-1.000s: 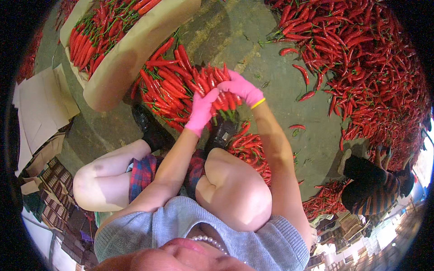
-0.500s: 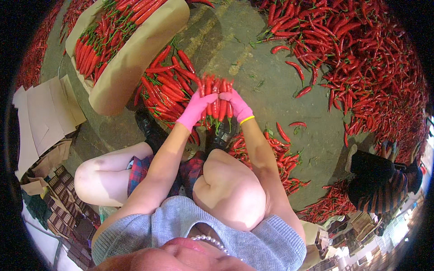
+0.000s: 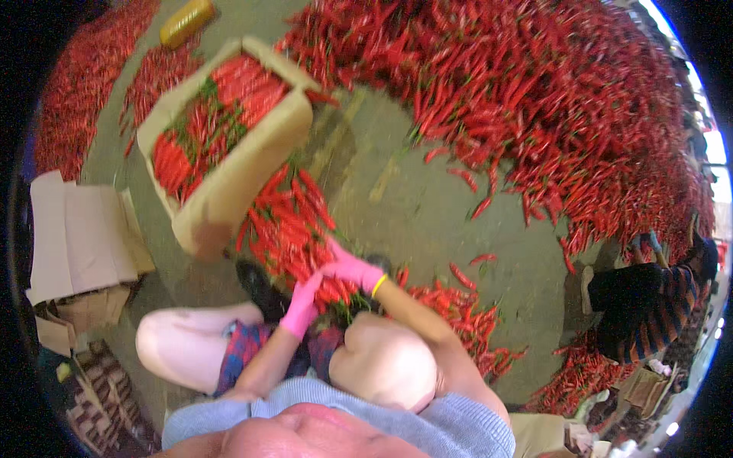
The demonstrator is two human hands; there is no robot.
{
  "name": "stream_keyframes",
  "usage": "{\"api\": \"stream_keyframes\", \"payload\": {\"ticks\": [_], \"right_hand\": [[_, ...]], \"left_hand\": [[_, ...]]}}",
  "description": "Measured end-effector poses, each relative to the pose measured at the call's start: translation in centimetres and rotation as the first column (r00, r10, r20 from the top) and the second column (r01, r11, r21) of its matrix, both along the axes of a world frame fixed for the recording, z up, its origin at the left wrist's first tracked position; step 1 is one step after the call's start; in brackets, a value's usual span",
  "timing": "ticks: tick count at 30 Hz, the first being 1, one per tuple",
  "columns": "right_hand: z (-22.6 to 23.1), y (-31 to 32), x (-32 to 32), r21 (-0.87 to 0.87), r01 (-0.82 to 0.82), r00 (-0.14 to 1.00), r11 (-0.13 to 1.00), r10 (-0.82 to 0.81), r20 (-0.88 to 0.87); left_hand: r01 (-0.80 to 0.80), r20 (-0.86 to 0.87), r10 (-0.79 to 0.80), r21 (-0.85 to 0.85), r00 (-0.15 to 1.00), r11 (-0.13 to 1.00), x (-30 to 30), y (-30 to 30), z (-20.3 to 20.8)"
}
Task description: The person sorts red chilies by hand and packs them into cardboard boxes.
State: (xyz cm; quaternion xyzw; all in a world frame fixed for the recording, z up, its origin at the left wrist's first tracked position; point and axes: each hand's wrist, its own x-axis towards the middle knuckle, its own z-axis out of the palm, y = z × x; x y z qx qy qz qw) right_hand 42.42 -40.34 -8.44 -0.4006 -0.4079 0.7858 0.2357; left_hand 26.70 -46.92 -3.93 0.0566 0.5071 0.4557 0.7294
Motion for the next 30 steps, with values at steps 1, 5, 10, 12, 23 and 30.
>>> {"api": "stream_keyframes", "payload": {"ticks": [1, 5, 10, 12, 23, 30], "right_hand": [[0.9, 1.0, 0.6, 0.062, -0.004, 0.998, 0.998, 0.000, 0.069], [7.4, 5.0, -0.1, -0.107, 0.228, 0.970, 0.968, -0.236, -0.065], [7.2, 7.3, 2.1, -0.291, 0.178, 0.902, 0.940, -0.274, -0.333], [7.4, 7.9, 5.5, -0.244, 0.022, 0.958, 0.970, -0.090, -0.272], [8.6, 10.5, 13.9, -0.390, 0.168, 0.984, 0.905, -0.133, 0.115], [5.5, 9.6, 16.9, -0.875, 0.053, 0.974, 0.481, 0.169, 0.152]], "left_hand": [[0.060, 0.039, -0.063, 0.075, 0.997, 0.995, 0.1, 1.3, 1.1], [0.150, 0.044, -0.156, 0.109, 0.987, 0.983, -1.7, 6.5, 3.1], [0.233, 0.311, -0.307, 0.252, 0.900, 0.939, -0.2, 11.4, 1.4], [0.402, 0.266, -0.494, 0.333, 0.828, 0.853, 1.4, 12.5, 1.7], [0.411, 0.592, -0.428, 0.173, 0.683, 0.895, 10.2, 13.7, -2.6], [0.403, 0.863, 0.041, -0.277, 0.504, 0.872, 13.7, 8.3, -2.2]]}}
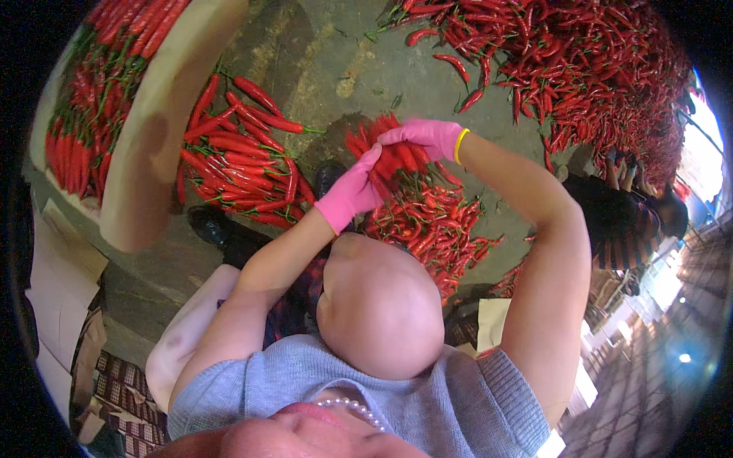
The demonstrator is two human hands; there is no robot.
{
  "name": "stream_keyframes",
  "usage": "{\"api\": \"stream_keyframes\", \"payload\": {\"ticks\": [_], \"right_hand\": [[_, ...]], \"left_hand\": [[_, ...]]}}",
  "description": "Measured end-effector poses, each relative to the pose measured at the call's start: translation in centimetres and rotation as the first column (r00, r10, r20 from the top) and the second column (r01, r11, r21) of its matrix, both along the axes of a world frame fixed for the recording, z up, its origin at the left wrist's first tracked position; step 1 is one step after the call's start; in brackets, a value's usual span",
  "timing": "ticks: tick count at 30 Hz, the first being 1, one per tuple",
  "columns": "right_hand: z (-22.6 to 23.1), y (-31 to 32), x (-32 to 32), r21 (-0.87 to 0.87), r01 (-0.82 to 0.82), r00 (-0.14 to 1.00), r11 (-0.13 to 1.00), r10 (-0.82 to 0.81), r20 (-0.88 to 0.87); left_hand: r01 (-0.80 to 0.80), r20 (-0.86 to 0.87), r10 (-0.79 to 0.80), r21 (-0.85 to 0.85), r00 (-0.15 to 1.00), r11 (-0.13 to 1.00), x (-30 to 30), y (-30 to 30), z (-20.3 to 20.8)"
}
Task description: The person sorts red chilies by hand and packs them into cardboard boxes.
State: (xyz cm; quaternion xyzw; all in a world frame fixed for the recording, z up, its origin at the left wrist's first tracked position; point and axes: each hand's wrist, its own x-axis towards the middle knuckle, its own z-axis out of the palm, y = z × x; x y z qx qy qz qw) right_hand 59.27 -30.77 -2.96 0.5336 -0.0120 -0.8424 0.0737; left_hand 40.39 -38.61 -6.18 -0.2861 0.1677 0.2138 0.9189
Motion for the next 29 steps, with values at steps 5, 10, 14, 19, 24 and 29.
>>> {"api": "stream_keyframes", "payload": {"ticks": [5, 10, 14, 19, 24, 29], "right_hand": [[-8.2, -4.0, 2.3, -0.447, 0.293, 0.944, 0.845, -0.331, -0.006], [-11.4, -6.3, 6.1, 0.077, -0.206, 0.938, 0.976, 0.219, -0.267], [-12.5, -7.8, 7.0, -0.267, -0.135, 0.910, 0.954, 0.013, -0.415], [-12.1, -7.4, 6.0, -0.634, 0.269, 0.934, 0.725, -0.356, -0.011], [-4.6, -3.4, 1.3, -0.238, 0.116, 0.984, 0.964, -0.144, -0.102], [0.8, 2.7, -3.2, 0.274, 0.124, 0.988, 0.954, -0.093, -0.126]], "left_hand": [[-0.092, 0.512, 0.375, -0.494, 0.773, 0.864, 1.5, -4.3, -6.8], [0.095, -0.033, -0.105, -0.217, 0.994, 0.971, 0.6, 0.9, -3.0], [0.070, 0.169, -0.022, -0.282, 0.985, 0.957, 0.6, -1.1, -3.4], [0.003, 0.013, 0.000, -0.227, 1.000, 0.974, 2.3, -2.2, -5.6], [0.025, 0.025, -0.022, -0.135, 0.999, 0.991, 0.6, -1.3, -2.6], [0.186, -0.206, -0.120, 0.338, 0.971, 0.922, -5.0, 7.4, 2.8]]}}
